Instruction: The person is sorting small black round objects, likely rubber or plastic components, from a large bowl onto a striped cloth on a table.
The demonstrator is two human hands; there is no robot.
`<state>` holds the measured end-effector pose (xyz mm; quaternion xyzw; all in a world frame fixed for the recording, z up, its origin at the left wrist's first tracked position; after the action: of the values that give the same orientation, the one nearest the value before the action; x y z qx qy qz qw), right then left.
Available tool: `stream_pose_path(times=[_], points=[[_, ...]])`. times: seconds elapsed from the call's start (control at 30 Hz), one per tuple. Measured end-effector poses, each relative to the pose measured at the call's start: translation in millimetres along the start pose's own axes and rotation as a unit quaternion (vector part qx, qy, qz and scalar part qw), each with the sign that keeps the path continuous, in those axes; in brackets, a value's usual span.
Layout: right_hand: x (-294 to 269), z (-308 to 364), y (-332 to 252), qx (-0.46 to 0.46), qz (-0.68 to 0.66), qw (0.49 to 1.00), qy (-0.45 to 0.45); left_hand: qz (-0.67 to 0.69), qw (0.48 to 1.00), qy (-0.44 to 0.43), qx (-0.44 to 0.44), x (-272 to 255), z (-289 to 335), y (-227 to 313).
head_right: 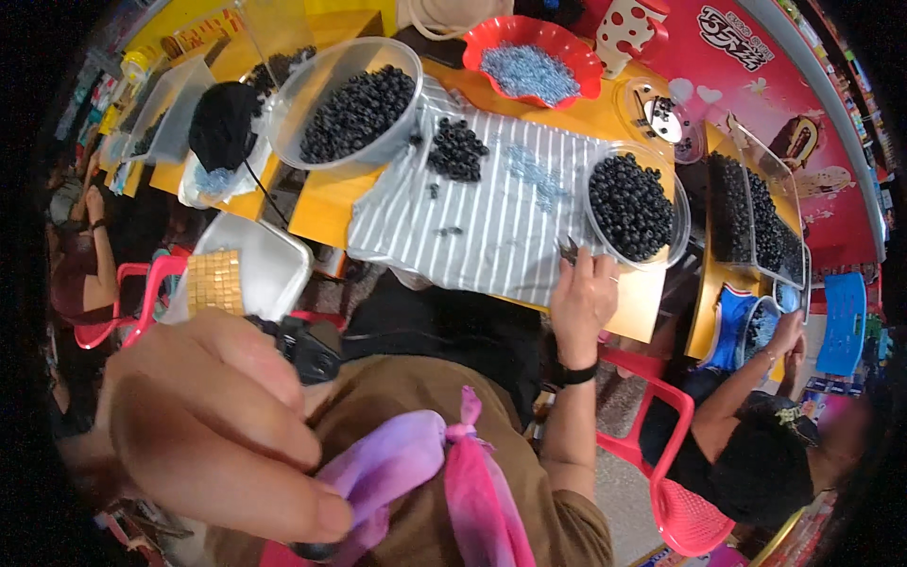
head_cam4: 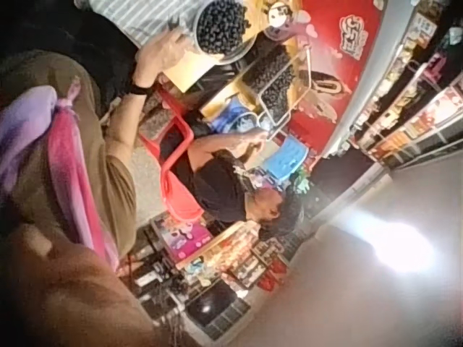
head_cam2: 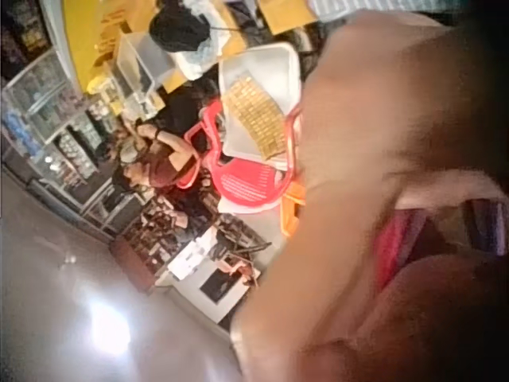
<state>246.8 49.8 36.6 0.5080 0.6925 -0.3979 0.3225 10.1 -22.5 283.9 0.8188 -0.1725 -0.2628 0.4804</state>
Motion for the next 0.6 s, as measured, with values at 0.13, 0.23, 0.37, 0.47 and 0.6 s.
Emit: stream_pose_path(times=[0.13,0.23,0.37,0.47,0.6], points=[[-3,6,3,-0.005,0.003,1.000,-0.003,0.005,1.000,-0.005,-0.018,-13,-4,15],[0,7,-1,-0.008,-0.013,1.000,0.002,-0.126,0.962,-0.242,-0.021,4,-3,20],[-3,1,1,-0.004,-0.020,1.000,-0.002,-0.080,0.995,-0.049,0.037,3,12,16],[-3,3,1,-0.008,-0.010,1.000,-0.004,-0.071,0.996,-0.019,0.041,-5,14,15],[-3,3,-2,-0.006,-0.019,1.000,-0.002,-0.081,0.993,-0.085,-0.001,1,3,21]])
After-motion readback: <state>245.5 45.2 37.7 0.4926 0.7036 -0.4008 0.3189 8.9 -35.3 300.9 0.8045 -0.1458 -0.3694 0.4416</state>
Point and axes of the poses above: each hand's wrist, its own z-axis away from the middle knuckle, its own x-axis out of the palm, y = z × x, the point moved 8 cm from there along -z, towards the middle knuckle, and after that the axes turned 2 degrees about -y, right-handed, at the moved point
